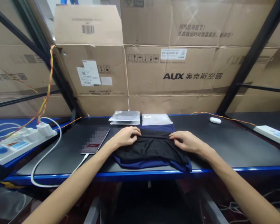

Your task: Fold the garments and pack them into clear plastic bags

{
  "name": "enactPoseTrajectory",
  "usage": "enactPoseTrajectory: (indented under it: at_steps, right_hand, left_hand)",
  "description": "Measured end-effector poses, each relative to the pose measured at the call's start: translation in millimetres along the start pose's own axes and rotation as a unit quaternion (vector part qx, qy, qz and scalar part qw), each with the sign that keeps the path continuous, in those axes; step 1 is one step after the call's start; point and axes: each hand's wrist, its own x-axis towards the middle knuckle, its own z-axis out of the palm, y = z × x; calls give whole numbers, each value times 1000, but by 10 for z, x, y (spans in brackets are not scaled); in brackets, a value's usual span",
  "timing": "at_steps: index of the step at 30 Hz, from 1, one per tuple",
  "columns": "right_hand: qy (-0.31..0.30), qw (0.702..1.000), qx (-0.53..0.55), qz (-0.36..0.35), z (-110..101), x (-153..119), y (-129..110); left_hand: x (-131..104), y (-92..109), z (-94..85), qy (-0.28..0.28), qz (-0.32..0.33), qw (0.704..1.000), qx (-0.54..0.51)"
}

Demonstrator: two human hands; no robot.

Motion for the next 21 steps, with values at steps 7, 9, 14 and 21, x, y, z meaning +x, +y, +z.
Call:
enactPoseTrajectory:
  at_steps: [7,9,14,21]
  right_hand:
    - [77,988,127,-49,-113,-23,-190]
    - [46,984,168,-39,-172,-35,-260]
    - [-77,969,233,4,-281,-64,-330]
    - [-200,948,246,2,-331,-111,-286]
  left_hand:
    - [-26,84,-182,58,-14,992,-112]
    - [-37,96,-232,-6,-51,981,-185]
    - [-71,156,-304,-287,-59,913,-282]
    - [-102,259,-377,-312,-2,926,-212]
